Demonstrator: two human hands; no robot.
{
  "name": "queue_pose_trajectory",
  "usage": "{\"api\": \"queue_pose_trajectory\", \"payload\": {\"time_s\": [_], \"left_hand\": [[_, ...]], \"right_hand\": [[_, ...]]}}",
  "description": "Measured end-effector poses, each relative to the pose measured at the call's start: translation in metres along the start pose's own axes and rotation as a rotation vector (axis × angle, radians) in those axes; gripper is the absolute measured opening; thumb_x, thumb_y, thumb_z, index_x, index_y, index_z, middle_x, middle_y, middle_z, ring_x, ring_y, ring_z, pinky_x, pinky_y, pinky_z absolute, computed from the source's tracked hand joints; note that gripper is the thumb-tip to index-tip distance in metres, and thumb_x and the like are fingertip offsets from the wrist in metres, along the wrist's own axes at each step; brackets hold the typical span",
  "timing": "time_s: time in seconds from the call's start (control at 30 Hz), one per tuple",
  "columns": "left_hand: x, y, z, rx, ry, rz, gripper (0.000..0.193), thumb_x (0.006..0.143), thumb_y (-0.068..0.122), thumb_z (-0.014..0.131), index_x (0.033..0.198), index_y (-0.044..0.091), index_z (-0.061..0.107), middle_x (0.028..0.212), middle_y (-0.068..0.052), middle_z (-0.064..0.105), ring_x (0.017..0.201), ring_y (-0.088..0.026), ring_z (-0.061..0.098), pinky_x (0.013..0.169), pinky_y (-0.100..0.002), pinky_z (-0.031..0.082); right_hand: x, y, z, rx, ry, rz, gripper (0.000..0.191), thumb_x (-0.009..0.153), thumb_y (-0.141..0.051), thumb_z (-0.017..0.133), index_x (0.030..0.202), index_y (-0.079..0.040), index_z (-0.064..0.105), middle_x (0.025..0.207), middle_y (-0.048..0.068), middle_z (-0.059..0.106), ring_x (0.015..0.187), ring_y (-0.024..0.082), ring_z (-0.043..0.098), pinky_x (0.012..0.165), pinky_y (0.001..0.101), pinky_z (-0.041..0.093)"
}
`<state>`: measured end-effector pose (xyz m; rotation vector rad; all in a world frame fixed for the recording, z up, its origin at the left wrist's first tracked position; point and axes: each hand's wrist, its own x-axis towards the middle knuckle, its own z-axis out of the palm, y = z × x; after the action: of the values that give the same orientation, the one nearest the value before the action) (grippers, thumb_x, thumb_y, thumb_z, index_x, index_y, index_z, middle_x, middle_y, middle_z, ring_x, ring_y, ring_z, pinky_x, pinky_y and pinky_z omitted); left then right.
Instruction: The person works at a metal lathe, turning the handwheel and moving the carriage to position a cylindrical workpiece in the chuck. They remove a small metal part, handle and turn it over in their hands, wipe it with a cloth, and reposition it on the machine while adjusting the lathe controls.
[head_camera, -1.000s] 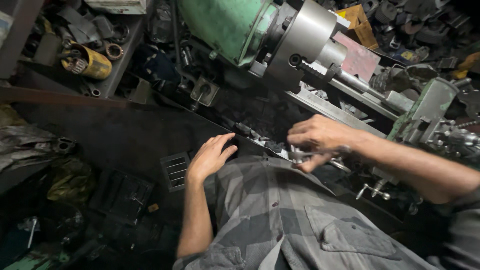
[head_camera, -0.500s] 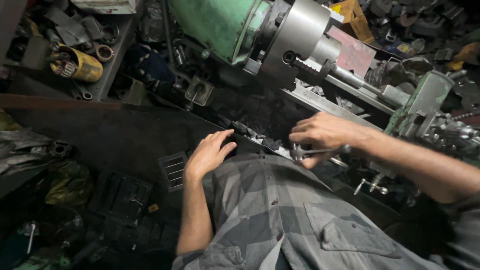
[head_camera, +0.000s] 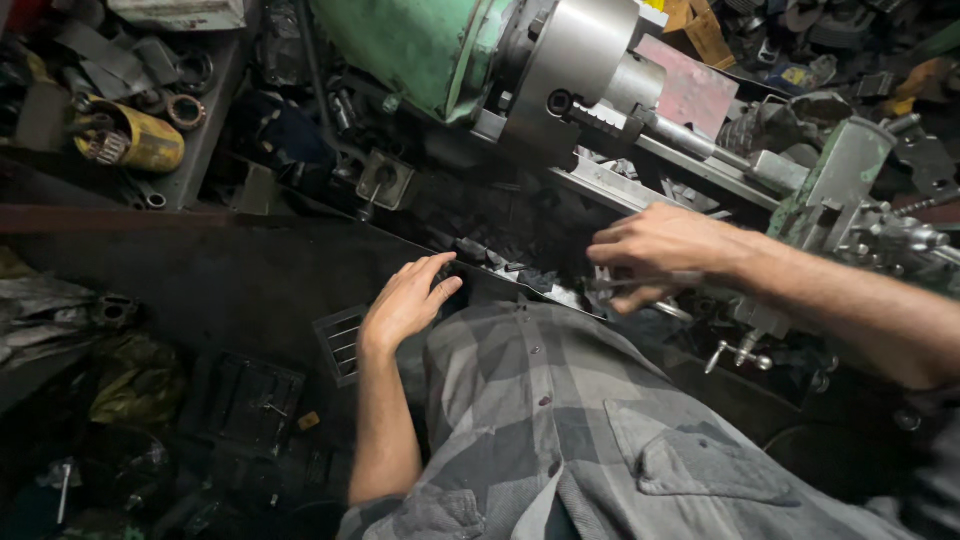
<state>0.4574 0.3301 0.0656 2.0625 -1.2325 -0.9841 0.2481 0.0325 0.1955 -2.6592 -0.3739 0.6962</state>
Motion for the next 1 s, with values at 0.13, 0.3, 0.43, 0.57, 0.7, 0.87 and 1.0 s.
{"api": "queue_pose_trajectory", "payload": {"time_s": [0.13, 0.3, 0.43, 0.57, 0.7, 0.87, 1.0], "left_hand": [[0.002, -0.001, 0.004, -0.016, -0.009, 0.008, 0.051, 0.098, 0.040, 0.059, 0.138, 0.010, 0.058, 0.130, -0.015, 0.065, 0.122, -0.036, 0.058, 0.102, -0.043, 0.046], [0.005, -0.002, 0.010, -0.019, -0.036, 0.023, 0.051, 0.098, 0.041, 0.059, 0.138, 0.009, 0.058, 0.129, -0.014, 0.066, 0.122, -0.035, 0.058, 0.103, -0.043, 0.045], [0.005, 0.002, 0.012, 0.000, -0.035, 0.042, 0.051, 0.098, 0.041, 0.060, 0.138, 0.009, 0.058, 0.130, -0.015, 0.065, 0.122, -0.035, 0.058, 0.102, -0.043, 0.046], [0.007, 0.010, 0.009, 0.016, -0.050, 0.027, 0.051, 0.098, 0.040, 0.060, 0.139, 0.010, 0.058, 0.128, -0.015, 0.066, 0.120, -0.035, 0.059, 0.102, -0.042, 0.047], [0.012, 0.021, 0.007, 0.015, -0.046, 0.011, 0.050, 0.097, 0.040, 0.061, 0.137, 0.010, 0.059, 0.130, -0.015, 0.066, 0.120, -0.035, 0.059, 0.100, -0.043, 0.047], [0.017, 0.039, 0.013, -0.006, -0.107, 0.063, 0.049, 0.098, 0.039, 0.060, 0.138, 0.011, 0.059, 0.127, -0.015, 0.068, 0.122, -0.034, 0.060, 0.103, -0.042, 0.047], [0.022, 0.056, 0.019, -0.073, -0.136, 0.129, 0.047, 0.099, 0.039, 0.059, 0.138, 0.012, 0.059, 0.131, -0.014, 0.067, 0.124, -0.032, 0.059, 0.104, -0.041, 0.046]], "right_hand": [[-0.003, -0.003, 0.012, -0.345, -0.630, 0.314, 0.036, 0.082, -0.044, 0.071, 0.095, -0.011, 0.075, 0.096, 0.009, 0.076, 0.090, 0.025, 0.071, 0.079, 0.0371, 0.054], [0.001, -0.002, 0.010, 0.007, 0.048, -0.012, 0.058, 0.072, -0.055, 0.080, 0.101, -0.006, 0.068, 0.095, 0.013, 0.072, 0.081, 0.033, 0.071, 0.063, 0.0446, 0.057], [-0.002, 0.000, 0.005, 0.106, 0.240, 0.006, 0.046, 0.073, -0.047, 0.079, 0.088, -0.006, 0.066, 0.085, 0.011, 0.068, 0.079, 0.032, 0.068, 0.064, 0.0444, 0.056], [-0.012, 0.007, 0.011, -0.122, 0.076, 0.068, 0.051, 0.069, -0.052, 0.080, 0.088, -0.007, 0.066, 0.086, 0.009, 0.069, 0.086, 0.032, 0.069, 0.068, 0.0460, 0.057], [-0.020, 0.007, 0.027, -0.157, -0.291, 0.352, 0.048, 0.078, -0.054, 0.076, 0.102, -0.014, 0.068, 0.100, 0.007, 0.069, 0.094, 0.028, 0.069, 0.080, 0.0420, 0.058], [-0.027, -0.001, 0.030, 0.029, 0.003, 0.130, 0.058, 0.073, -0.056, 0.079, 0.101, -0.007, 0.068, 0.099, 0.011, 0.071, 0.096, 0.034, 0.066, 0.078, 0.0477, 0.055], [-0.027, -0.011, 0.020, 0.025, 0.098, 0.125, 0.049, 0.073, -0.051, 0.080, 0.089, -0.006, 0.068, 0.087, 0.010, 0.070, 0.090, 0.032, 0.066, 0.078, 0.0458, 0.055]]}}
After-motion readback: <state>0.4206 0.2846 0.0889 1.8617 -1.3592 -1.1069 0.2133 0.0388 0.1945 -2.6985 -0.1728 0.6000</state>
